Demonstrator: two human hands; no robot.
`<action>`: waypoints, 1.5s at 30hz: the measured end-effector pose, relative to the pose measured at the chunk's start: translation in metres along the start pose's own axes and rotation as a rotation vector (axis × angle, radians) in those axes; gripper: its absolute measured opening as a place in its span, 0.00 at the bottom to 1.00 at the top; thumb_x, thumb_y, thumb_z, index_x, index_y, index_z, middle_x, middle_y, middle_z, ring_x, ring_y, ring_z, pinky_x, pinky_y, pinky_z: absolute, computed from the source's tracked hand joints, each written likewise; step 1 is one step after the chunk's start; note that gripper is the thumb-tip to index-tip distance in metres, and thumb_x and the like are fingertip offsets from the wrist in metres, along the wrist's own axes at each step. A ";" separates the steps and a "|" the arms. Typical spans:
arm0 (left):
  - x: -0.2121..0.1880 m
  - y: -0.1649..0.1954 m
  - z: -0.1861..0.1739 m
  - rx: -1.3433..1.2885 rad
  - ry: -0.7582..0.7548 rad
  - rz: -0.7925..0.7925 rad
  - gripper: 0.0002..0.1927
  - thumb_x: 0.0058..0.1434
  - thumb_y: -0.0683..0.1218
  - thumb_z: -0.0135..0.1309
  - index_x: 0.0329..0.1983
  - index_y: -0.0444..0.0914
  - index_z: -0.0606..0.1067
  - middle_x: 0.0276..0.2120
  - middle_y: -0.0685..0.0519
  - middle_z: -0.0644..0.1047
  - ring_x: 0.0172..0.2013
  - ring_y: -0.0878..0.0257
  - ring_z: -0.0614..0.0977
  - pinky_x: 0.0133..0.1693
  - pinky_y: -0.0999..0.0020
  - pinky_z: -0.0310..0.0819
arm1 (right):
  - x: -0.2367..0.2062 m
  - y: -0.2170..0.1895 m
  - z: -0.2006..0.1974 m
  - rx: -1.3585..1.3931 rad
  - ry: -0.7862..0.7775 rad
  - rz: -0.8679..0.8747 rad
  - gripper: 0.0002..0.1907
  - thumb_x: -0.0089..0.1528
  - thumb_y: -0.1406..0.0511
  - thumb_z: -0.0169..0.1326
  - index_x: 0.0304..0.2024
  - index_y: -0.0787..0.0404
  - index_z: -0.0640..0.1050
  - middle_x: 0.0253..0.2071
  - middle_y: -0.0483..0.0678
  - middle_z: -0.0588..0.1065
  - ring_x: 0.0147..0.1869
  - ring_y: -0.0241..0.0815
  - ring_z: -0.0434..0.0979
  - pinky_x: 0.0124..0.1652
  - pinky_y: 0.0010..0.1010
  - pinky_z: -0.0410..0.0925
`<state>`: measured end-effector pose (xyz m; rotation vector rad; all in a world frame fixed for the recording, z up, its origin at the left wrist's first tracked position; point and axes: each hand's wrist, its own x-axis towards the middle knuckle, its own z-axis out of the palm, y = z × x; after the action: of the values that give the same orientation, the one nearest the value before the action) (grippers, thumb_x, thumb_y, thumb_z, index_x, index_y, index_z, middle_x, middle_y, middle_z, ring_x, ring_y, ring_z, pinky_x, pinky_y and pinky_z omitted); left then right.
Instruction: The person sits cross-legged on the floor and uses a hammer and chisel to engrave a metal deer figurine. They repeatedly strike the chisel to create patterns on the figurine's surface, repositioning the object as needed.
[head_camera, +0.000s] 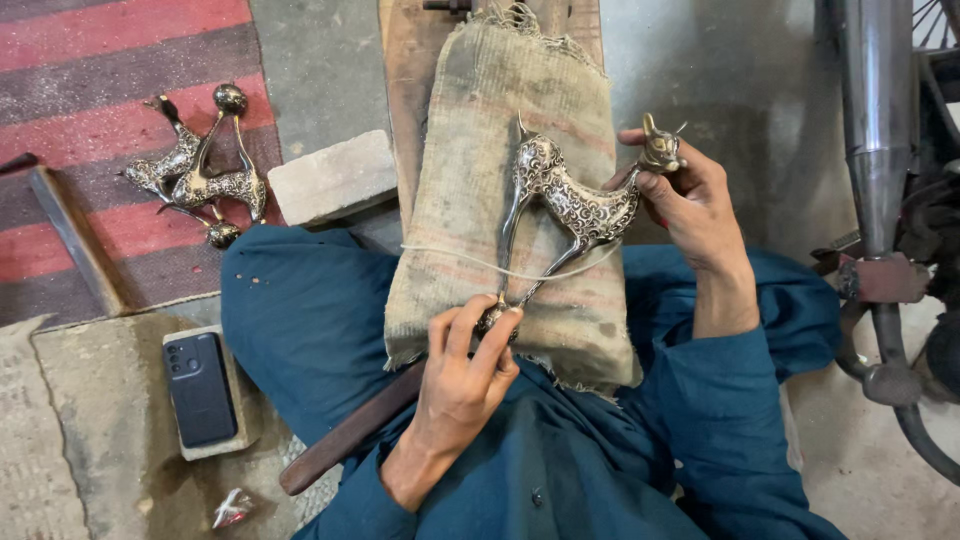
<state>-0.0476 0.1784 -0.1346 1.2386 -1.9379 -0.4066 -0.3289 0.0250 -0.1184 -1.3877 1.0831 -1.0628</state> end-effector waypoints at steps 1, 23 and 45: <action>0.000 0.000 0.000 0.022 -0.002 0.012 0.31 0.51 0.35 0.62 0.61 0.39 0.74 0.58 0.43 0.71 0.53 0.44 0.72 0.54 0.54 0.71 | 0.000 0.000 0.000 -0.005 0.009 0.024 0.21 0.68 0.62 0.59 0.62 0.60 0.76 0.40 0.45 0.82 0.28 0.23 0.64 0.27 0.17 0.56; -0.009 -0.010 0.008 0.187 0.058 0.196 0.19 0.60 0.40 0.56 0.56 0.43 0.79 0.59 0.48 0.70 0.57 0.48 0.70 0.55 0.60 0.74 | -0.019 0.031 -0.020 0.147 0.044 -0.099 0.19 0.70 0.71 0.57 0.63 0.67 0.71 0.48 0.60 0.80 0.48 0.45 0.83 0.45 0.30 0.77; -0.023 -0.024 0.025 0.000 0.129 0.098 0.22 0.53 0.33 0.63 0.50 0.39 0.73 0.56 0.42 0.67 0.56 0.45 0.73 0.55 0.54 0.72 | -0.127 -0.124 0.080 -0.322 0.156 -0.574 0.15 0.58 0.68 0.63 0.47 0.66 0.79 0.41 0.54 0.82 0.43 0.44 0.87 0.40 0.27 0.79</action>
<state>-0.0469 0.1832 -0.1759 1.1365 -1.8792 -0.2696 -0.2682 0.1729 -0.0070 -1.9737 1.0206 -1.4697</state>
